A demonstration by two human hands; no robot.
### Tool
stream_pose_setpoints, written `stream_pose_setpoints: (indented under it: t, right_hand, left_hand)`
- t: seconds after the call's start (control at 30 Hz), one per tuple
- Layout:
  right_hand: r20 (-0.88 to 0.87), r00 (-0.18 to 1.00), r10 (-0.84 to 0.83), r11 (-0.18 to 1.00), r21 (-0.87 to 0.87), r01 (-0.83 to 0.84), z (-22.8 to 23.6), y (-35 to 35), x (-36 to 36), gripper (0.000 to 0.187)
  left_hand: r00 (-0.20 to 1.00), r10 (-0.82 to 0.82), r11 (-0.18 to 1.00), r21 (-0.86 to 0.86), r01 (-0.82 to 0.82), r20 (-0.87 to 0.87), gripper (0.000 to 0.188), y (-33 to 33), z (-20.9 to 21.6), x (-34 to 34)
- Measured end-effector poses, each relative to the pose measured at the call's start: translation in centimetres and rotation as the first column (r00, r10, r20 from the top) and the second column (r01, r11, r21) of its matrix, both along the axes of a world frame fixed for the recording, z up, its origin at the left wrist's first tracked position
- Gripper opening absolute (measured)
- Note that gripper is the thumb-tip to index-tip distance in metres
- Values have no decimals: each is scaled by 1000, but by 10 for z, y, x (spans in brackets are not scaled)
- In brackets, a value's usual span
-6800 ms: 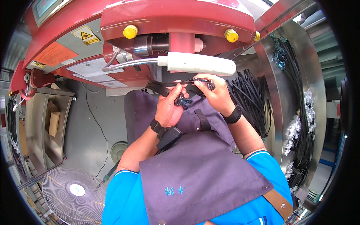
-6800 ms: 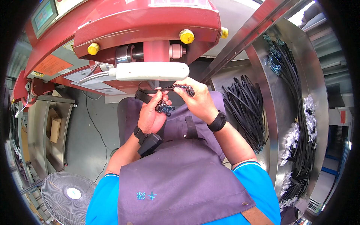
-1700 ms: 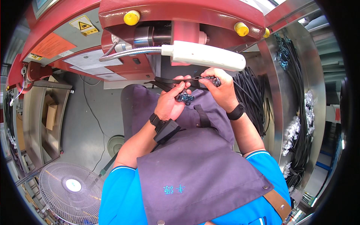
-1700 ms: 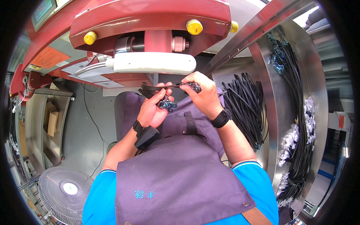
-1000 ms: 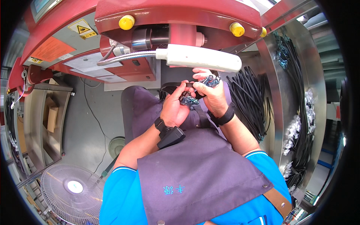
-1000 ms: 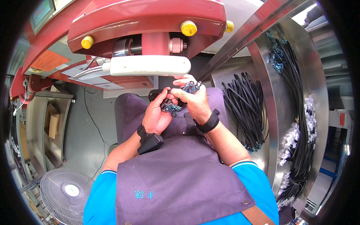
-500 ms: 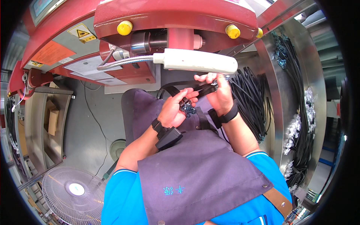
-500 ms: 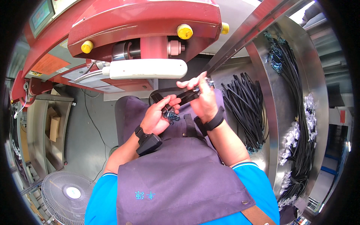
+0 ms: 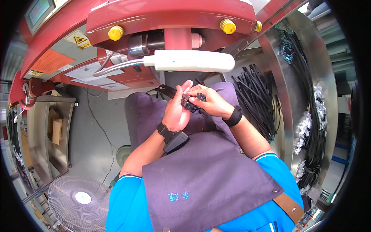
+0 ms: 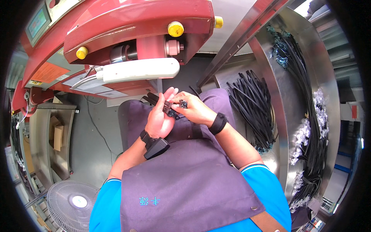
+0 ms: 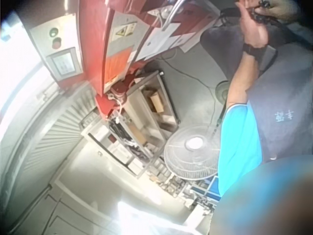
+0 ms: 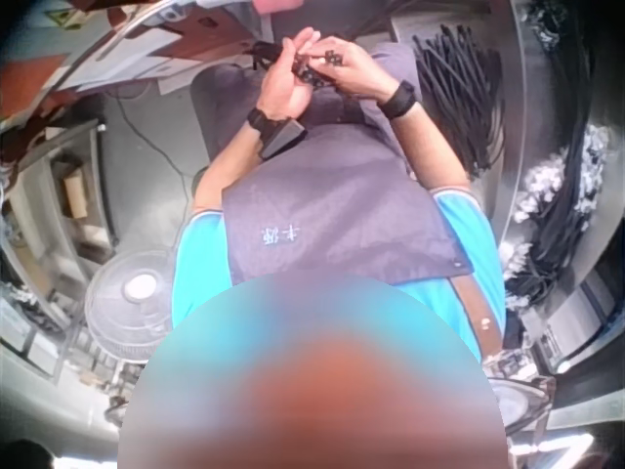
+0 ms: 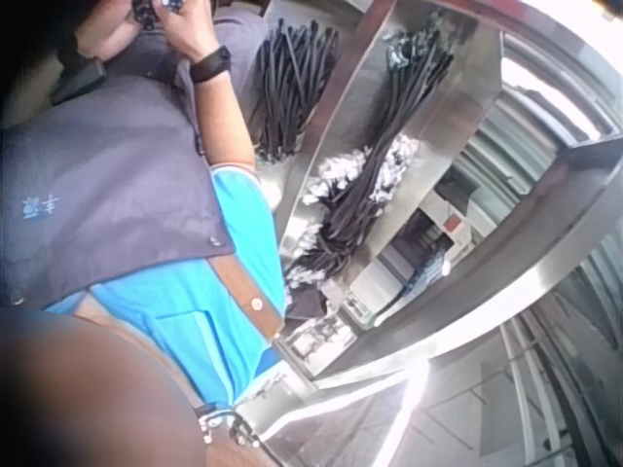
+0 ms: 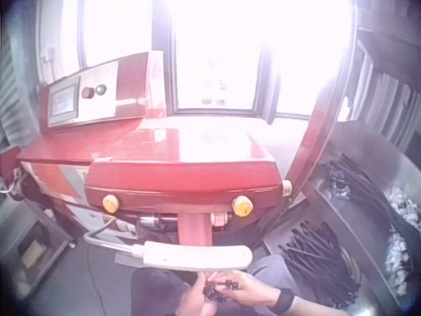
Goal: Assembling and organizing black electronic cables with connectors using a specialized workstation machine.
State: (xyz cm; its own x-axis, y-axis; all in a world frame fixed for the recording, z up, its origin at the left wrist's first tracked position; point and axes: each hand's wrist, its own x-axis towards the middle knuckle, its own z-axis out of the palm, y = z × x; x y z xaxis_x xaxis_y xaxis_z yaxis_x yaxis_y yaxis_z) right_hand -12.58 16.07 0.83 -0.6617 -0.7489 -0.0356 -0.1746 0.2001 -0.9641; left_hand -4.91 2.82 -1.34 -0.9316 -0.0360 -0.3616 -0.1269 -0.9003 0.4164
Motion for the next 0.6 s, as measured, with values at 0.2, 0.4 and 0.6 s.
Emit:
stream_pose_setpoints:
  t: [0.2, 0.4, 0.6]
  right_hand:
    - [59, 998, 27, 996, 84, -32, 13, -1, -10, 9]
    - [16, 992, -123, 987, 110, 120, 39, 3, -21, 8]
    - [-214, 947, -241, 970, -67, 232, 39, -6, -17, 11]
  left_hand:
    - [999, -2, 999, -52, 4, 48, 43, -10, 8, 4]
    - [994, 109, 978, -181, -103, 26, 25, -22, 6, 2]
    - [988, 150, 980, -126, -154, -40, 27, -18, 20, -3]
